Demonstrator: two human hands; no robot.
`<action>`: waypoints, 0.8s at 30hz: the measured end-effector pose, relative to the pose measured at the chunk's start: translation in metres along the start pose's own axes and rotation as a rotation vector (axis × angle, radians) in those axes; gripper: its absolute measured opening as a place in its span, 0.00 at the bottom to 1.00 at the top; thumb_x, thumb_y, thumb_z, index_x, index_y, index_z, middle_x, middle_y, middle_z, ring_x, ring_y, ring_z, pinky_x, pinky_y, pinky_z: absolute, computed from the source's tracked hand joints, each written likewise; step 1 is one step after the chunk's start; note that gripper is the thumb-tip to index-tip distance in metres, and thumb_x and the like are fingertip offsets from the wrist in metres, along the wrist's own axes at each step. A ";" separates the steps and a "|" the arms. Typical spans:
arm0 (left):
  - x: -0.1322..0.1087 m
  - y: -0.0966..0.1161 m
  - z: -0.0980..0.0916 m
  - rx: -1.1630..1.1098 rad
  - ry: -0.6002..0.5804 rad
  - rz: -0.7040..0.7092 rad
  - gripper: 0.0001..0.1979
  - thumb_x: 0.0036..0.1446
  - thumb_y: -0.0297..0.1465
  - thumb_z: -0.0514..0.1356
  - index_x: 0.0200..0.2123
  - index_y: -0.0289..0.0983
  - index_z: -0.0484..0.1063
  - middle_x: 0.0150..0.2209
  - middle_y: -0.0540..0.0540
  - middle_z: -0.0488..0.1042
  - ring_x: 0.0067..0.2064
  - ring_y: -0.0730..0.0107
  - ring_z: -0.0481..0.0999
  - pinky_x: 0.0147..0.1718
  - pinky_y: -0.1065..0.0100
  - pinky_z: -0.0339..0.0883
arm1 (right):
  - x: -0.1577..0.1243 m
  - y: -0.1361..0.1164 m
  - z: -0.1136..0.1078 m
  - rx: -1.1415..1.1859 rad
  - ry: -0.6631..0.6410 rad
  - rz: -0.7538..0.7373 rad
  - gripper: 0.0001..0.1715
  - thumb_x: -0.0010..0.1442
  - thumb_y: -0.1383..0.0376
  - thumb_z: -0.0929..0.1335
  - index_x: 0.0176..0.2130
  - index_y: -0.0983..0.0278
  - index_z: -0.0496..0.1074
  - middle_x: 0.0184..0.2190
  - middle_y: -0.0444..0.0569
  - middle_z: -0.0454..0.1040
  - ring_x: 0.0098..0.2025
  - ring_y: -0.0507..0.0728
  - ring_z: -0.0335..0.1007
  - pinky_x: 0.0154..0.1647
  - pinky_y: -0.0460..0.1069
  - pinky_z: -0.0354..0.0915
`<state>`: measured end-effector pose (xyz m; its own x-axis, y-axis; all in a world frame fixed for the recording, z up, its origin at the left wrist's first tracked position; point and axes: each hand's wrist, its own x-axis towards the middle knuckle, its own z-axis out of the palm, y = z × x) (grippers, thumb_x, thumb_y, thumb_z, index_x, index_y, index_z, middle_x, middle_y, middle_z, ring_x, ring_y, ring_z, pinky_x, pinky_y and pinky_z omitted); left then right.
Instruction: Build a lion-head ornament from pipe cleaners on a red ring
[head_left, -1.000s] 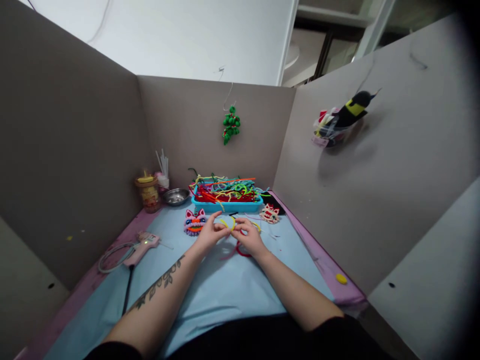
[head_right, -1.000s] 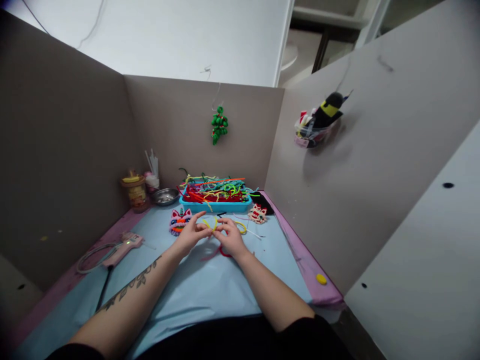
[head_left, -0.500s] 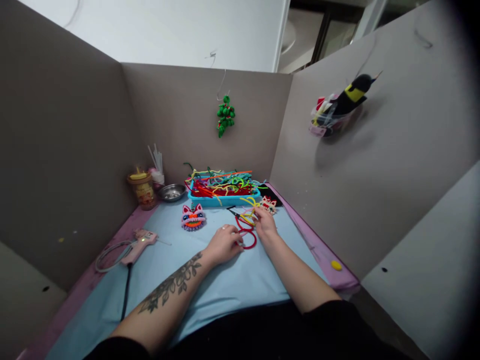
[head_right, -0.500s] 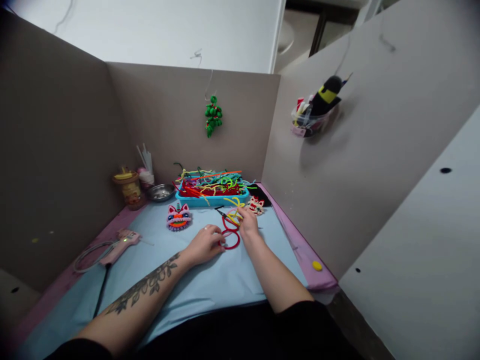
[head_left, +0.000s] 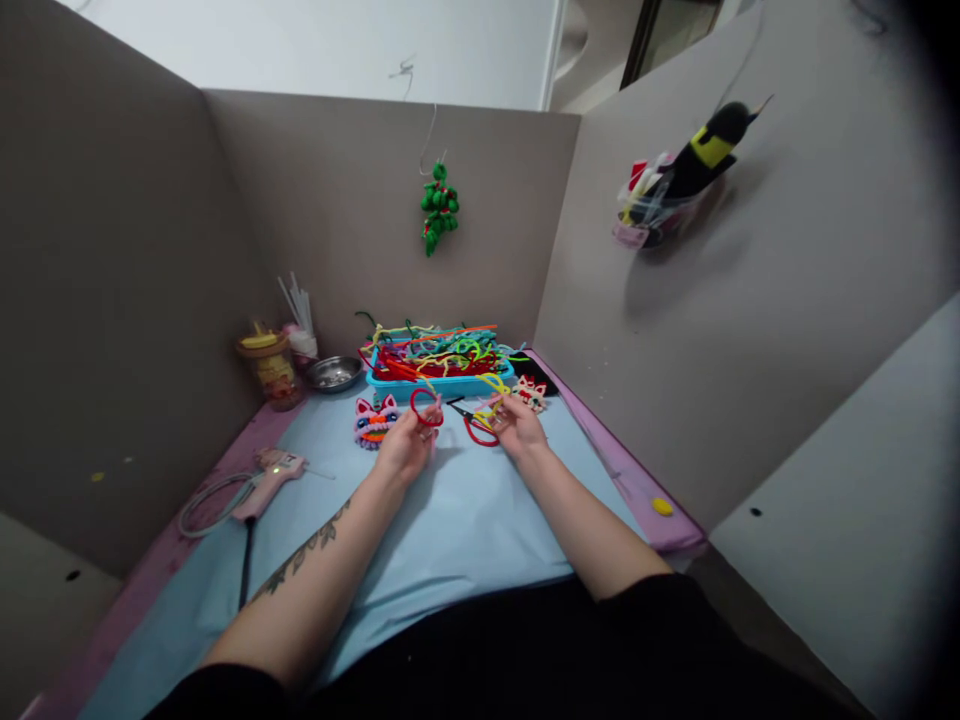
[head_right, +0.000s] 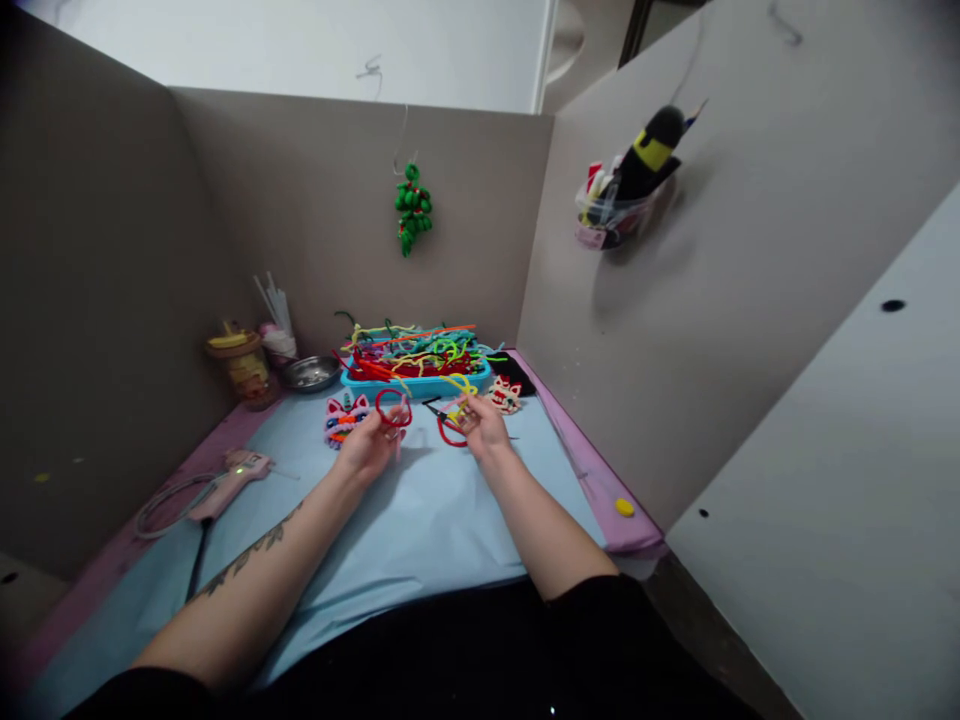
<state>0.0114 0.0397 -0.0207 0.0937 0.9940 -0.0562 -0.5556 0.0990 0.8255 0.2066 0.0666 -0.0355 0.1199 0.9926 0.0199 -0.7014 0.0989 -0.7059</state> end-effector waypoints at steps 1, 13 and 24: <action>0.001 0.003 -0.002 -0.062 -0.008 -0.039 0.07 0.51 0.34 0.58 0.30 0.36 0.65 0.38 0.45 0.74 0.40 0.67 0.73 0.39 0.65 0.64 | -0.002 0.000 0.002 0.018 -0.036 0.037 0.05 0.46 0.68 0.70 0.26 0.63 0.69 0.22 0.42 0.72 0.27 0.51 0.69 0.27 0.47 0.67; -0.003 -0.006 0.003 -0.043 -0.116 -0.091 0.06 0.48 0.28 0.61 0.31 0.34 0.68 0.34 0.42 0.76 0.40 0.65 0.75 0.38 0.66 0.67 | -0.030 0.019 0.024 -0.029 -0.362 0.229 0.14 0.48 0.68 0.70 0.39 0.63 0.70 0.35 0.47 0.76 0.37 0.53 0.72 0.39 0.48 0.69; -0.010 0.000 0.004 0.714 0.066 0.376 0.20 0.49 0.37 0.61 0.44 0.37 0.65 0.40 0.41 0.73 0.45 0.61 0.70 0.46 0.61 0.60 | 0.004 0.007 0.003 0.103 -0.013 -0.058 0.02 0.50 0.68 0.68 0.27 0.62 0.69 0.26 0.42 0.74 0.30 0.49 0.71 0.34 0.46 0.67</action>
<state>0.0138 0.0300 -0.0184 -0.0561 0.9579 0.2816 0.1230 -0.2733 0.9540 0.2001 0.0712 -0.0381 0.1535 0.9858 0.0681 -0.7623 0.1620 -0.6267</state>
